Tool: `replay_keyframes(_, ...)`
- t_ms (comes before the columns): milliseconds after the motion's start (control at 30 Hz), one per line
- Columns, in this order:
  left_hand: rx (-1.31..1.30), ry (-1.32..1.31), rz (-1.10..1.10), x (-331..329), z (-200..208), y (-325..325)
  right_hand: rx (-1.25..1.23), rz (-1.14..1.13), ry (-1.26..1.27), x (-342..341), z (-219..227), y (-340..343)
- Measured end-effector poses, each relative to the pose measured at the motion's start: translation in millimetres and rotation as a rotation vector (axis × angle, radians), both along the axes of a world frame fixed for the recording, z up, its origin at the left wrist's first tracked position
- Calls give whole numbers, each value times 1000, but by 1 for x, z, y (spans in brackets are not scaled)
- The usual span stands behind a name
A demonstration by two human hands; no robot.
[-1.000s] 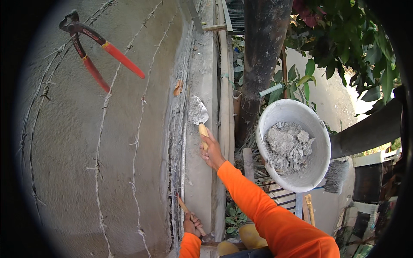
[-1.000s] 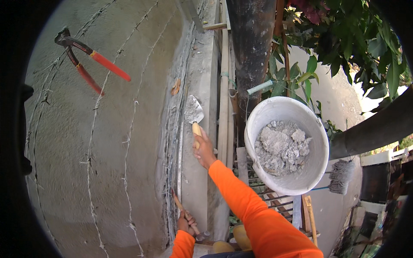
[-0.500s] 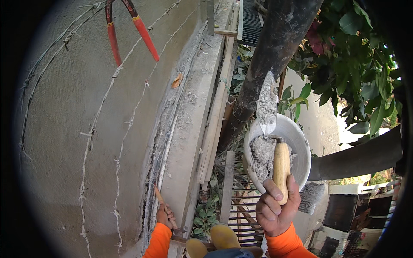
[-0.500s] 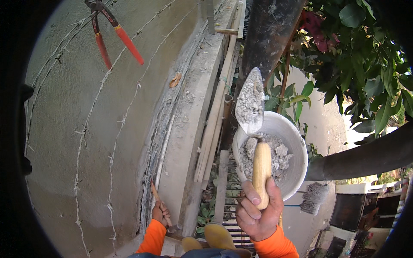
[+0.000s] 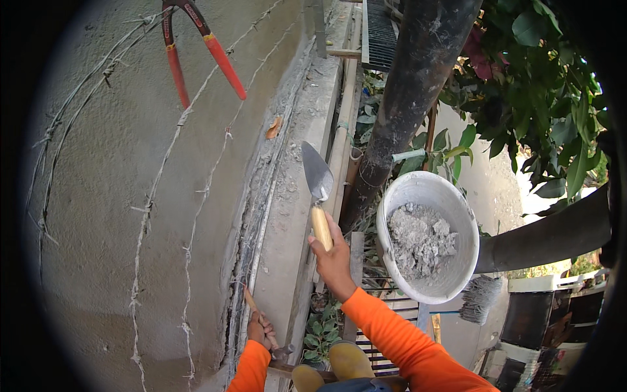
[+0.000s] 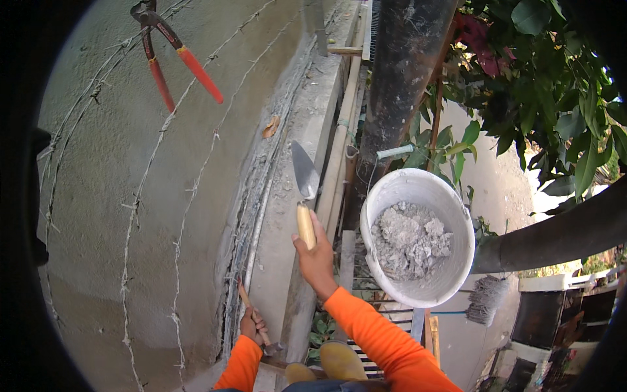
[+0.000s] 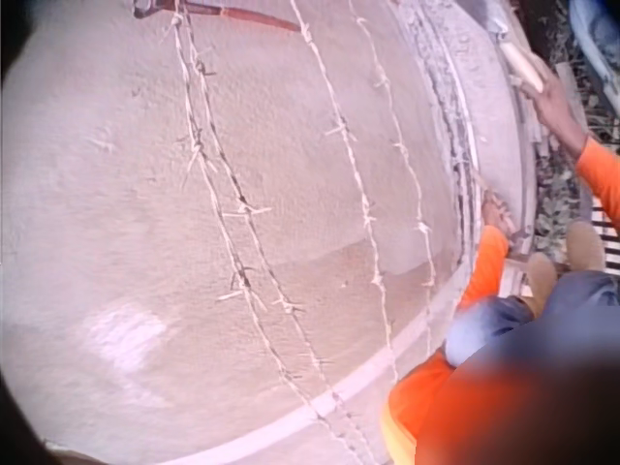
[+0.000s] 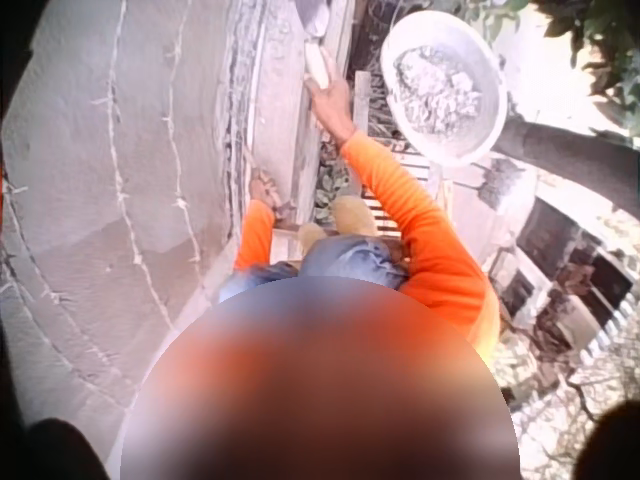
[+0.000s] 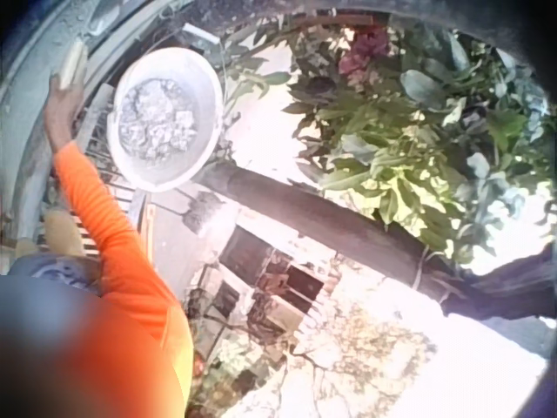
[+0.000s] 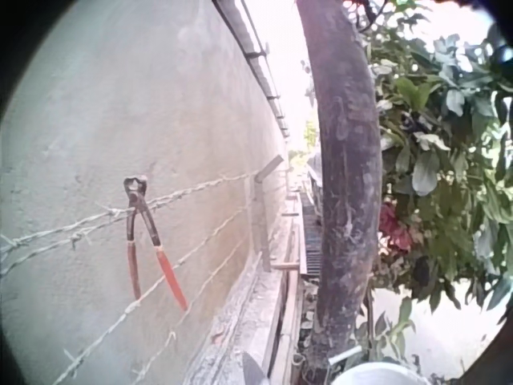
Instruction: The person uses a trowel to scrape and smooth a concrete ledge, then switches to a hammer and chisel to chip away sections of the ledge. They repeatedly remove debris with the trowel and continue chiseling along the same area.
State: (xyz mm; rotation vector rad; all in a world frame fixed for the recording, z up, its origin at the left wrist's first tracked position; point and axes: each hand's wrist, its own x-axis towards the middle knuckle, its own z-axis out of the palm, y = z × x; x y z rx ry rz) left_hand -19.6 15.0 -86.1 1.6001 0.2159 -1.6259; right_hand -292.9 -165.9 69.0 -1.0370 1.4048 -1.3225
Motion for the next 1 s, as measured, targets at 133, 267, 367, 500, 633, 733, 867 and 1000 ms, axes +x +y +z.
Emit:
replay_keyframes(133, 6, -45, -38, 0, 2, -2, 290, -161, 438, 18, -99, -137)
replay_keyframes(267, 21, -44, -90, 7, 15, -3, 321, 33, 567, 7, -133, -194)
replay_keyframes(367, -1, -16, -110, 9, 18, -2, 270, 133, 603, -1, -133, -175)
replay_keyframes(500, 11, -39, -77, 5, 18, -2, 249, 238, 597, -12, -133, -108)
replay_keyframes(633, -7, -46, -56, 0, 18, -4, 163, 158, 440, -11, -144, -54)
replay_keyframes(733, -3, -33, -54, 0, 21, -5, 67, -104, 279, 21, -159, -22)
replay_keyframes(867, -6, -49, -62, 0, 23, -4, 357, -151, -250, 64, -174, 13)
replay_keyframes(1000, 8, -45, -50, 0, 24, -4, 450, -102, -362, 96, -181, -1)
